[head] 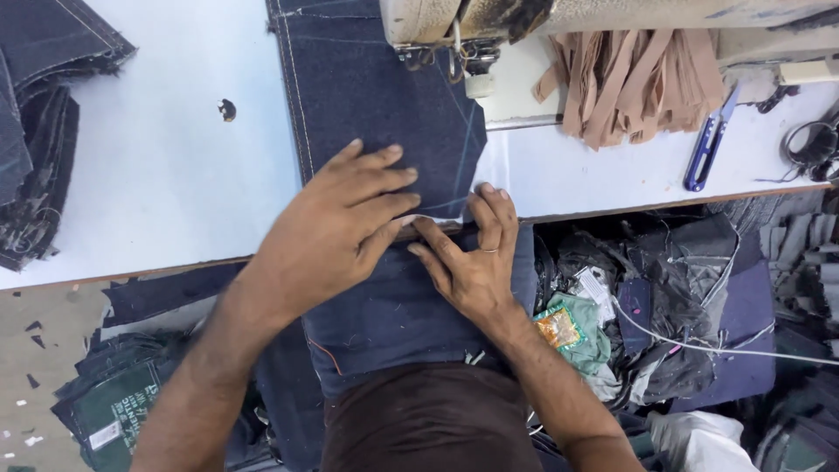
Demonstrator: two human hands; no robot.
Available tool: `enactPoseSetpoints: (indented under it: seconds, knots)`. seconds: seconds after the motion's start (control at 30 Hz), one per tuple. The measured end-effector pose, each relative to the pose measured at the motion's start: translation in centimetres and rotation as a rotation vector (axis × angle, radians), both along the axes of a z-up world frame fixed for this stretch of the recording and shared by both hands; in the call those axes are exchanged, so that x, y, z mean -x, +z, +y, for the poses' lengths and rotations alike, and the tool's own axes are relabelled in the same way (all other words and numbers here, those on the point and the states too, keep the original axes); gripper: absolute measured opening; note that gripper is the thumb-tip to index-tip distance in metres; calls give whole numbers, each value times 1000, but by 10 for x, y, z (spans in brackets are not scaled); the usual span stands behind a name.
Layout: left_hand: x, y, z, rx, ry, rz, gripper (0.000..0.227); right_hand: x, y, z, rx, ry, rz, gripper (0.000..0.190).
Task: Sew denim fabric pieces together using an industrial sewing machine.
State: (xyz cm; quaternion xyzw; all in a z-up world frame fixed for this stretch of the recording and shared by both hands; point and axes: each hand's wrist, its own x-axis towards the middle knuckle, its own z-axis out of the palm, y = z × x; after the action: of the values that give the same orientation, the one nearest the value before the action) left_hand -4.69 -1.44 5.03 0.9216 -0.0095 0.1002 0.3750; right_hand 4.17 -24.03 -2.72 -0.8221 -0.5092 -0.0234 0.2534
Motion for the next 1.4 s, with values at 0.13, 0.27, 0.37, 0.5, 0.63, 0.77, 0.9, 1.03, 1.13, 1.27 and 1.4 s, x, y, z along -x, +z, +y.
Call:
enactPoseSetpoints:
  seconds: [0.13, 0.27, 0.37, 0.5, 0.63, 0.77, 0.9, 1.03, 1.13, 1.27, 1.4]
  knots:
    - [7, -25, -5, -13, 28, 72, 19, 1, -3, 0, -16, -6, -17, 34]
    - [8, -27, -4, -6, 53, 55, 17, 1, -12, -2, -49, 13, -47, 31]
    - [10, -33, -6, -37, 37, 47, 19, 1, -17, -5, -62, 15, -48, 30]
    - [13, -38, -6, -87, 27, 31, 21, 0, -21, -8, -61, 16, -47, 30]
    - [15, -39, -5, -86, 17, 26, 24, -1, -25, -9, -67, 32, -49, 31]
    - [14, -39, -4, -92, 10, 22, 22, -1, -26, -10, -59, 35, -51, 31]
    - [11, -38, -2, -104, 24, 19, 19, -1, -22, -8, -49, 34, -63, 31]
    - [11, -35, -2, -103, 32, 18, 17, 0, -19, -6, -52, 30, -73, 30]
    - [12, -35, -3, -180, 19, 2, 16, -2, -22, -7, -63, 35, -77, 30]
    - [17, -41, -3, -380, -35, -90, 23, -4, -19, -8, -88, 53, -64, 30]
    - [22, -48, -2, -374, -54, -91, 23, -15, -8, -7, -79, 100, -29, 33]
